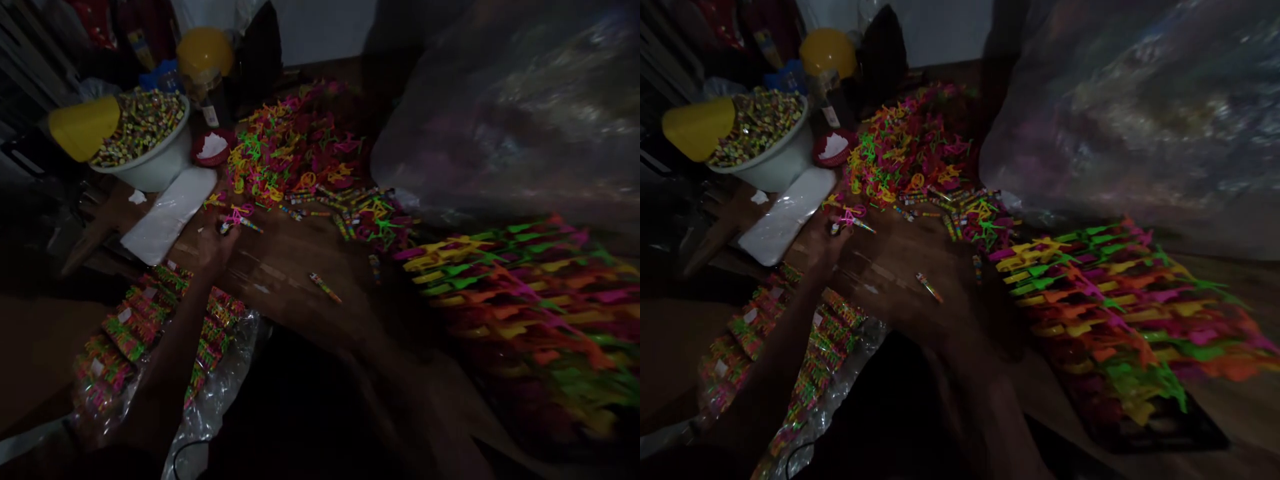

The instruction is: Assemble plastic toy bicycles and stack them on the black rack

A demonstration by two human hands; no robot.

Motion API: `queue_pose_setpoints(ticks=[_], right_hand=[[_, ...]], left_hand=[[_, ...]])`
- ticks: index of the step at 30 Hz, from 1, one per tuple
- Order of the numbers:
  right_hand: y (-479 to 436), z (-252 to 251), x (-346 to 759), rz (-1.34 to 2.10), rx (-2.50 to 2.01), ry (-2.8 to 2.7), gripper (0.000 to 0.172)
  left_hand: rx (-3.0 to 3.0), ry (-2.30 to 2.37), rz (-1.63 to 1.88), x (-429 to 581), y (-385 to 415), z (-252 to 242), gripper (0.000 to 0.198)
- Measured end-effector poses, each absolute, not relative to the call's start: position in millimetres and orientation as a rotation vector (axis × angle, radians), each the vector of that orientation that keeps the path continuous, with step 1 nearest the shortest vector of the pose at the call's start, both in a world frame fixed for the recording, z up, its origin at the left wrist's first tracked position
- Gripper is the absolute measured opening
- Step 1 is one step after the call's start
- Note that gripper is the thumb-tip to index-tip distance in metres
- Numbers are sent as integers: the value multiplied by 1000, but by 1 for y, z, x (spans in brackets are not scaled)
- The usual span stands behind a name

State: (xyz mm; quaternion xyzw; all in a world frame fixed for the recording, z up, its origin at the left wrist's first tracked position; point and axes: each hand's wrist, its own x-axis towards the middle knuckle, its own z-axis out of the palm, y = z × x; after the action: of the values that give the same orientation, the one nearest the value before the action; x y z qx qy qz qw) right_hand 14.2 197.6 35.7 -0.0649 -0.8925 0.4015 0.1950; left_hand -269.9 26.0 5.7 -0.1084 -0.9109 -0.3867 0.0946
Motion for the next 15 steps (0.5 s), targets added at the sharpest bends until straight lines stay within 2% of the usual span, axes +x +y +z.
queue_pose_setpoints(ticks=[4,9,12,15], right_hand=[[193,41,-26,776,-179,-2409,22],[174,33,-70,519,-340,-2577,28],[170,28,-72,417,-405,-2675,27],[174,24,-62,417,-396,-2639,20]], left_hand=[[-420,-2560,-1698,-244,28,18,20],[-493,-2615,-1915,-186,43,37,25],[-587,-2649,-1895,-152,49,38,29],[-858,-2701,-1603,-153,44,38,30]])
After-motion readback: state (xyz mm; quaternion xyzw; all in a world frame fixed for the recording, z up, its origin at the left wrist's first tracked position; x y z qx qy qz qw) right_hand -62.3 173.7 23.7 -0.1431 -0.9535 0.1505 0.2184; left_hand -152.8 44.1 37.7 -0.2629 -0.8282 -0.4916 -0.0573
